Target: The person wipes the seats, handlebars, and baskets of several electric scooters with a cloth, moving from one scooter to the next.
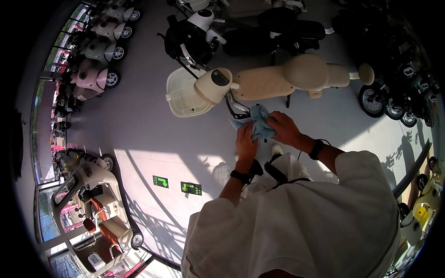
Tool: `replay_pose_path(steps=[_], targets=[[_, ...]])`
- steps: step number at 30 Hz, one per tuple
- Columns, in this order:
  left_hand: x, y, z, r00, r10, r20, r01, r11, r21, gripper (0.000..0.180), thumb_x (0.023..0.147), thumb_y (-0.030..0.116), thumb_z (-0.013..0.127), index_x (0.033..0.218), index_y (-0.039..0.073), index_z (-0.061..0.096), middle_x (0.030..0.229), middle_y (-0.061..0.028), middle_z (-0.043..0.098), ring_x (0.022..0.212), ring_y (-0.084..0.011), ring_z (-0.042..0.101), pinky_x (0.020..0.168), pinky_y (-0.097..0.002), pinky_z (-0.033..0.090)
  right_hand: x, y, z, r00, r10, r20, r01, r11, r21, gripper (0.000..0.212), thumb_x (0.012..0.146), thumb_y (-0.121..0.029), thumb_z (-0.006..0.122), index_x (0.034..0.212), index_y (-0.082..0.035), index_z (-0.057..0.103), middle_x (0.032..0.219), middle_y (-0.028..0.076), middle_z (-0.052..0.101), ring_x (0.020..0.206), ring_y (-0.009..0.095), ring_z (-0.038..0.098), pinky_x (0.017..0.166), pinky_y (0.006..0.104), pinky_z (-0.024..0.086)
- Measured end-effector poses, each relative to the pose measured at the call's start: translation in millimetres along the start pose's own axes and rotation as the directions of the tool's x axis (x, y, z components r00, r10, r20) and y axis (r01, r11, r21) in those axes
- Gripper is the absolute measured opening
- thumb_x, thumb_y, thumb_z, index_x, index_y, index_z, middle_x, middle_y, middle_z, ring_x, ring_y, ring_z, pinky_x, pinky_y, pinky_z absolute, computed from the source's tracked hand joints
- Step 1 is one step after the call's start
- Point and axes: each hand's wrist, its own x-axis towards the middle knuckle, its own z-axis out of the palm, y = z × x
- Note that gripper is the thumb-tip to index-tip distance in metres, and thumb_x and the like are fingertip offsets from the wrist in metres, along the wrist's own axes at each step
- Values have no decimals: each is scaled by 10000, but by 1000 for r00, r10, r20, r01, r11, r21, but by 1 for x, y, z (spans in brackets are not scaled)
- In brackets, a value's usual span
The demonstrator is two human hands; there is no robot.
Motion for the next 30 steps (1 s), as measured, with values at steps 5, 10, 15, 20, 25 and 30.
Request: replay_pose_path(steps=[5, 10, 15, 20, 25, 30], targets=[[39, -14, -18, 966, -8, -258, 39, 992, 116, 607, 689, -52, 592, 1276, 103, 565, 1201, -107, 571, 1142, -367, 525, 937, -458, 475, 56, -7, 14, 999, 5, -49, -4, 1000, 18, 585, 630, -114, 815, 1158, -46, 572, 1084, 127, 529, 992, 323, 574, 835, 408, 498], [82, -29, -34, 961, -144, -237, 181, 973, 142, 532, 716, -22, 598, 1235, 84, 559, 1186, -105, 564, 1118, -351, 528, 925, -459, 477, 108, -8, 36, 994, 111, -10, -111, 993, 32, 603, 645, -95, 805, 1191, -50, 554, 1107, 125, 532, 1012, 329, 578, 842, 419, 505], [60, -62, -44, 983, -165, -81, 176, 971, 162, 504, 718, -9, 629, 1208, 87, 558, 1192, -105, 546, 1120, -351, 528, 876, -442, 510, 97, -30, 40, 978, 197, 67, -196, 980, -11, 597, 636, -79, 799, 1190, -77, 578, 1109, 116, 524, 1004, 321, 577, 836, 418, 510], [41, -77, -62, 973, 123, 197, -119, 992, -33, 507, 661, -15, 688, 1144, 94, 575, 1202, -83, 529, 1107, -334, 539, 796, -437, 542, 58, -54, 34, 981, 193, -5, -189, 957, -221, 551, 599, -76, 804, 1120, -83, 627, 1098, 101, 531, 972, 315, 574, 831, 422, 517], [37, -128, -107, 876, 205, 437, -150, 976, -158, 452, 691, 30, 674, 1129, 104, 591, 1192, -61, 540, 1115, -312, 547, 835, -440, 529, 57, -115, 71, 877, 462, 136, -445, 885, -136, 536, 618, -160, 808, 1104, -49, 613, 1051, 123, 564, 973, 324, 592, 826, 413, 520], [36, -189, -174, 831, 129, 541, -38, 984, -176, 432, 717, 65, 646, 1145, 97, 590, 1167, -78, 560, 1093, -323, 566, 870, -438, 514, 96, -155, 140, 823, 529, 207, -533, 845, -41, 562, 643, -226, 799, 1129, -33, 594, 1047, 131, 566, 1000, 328, 600, 833, 407, 521]])
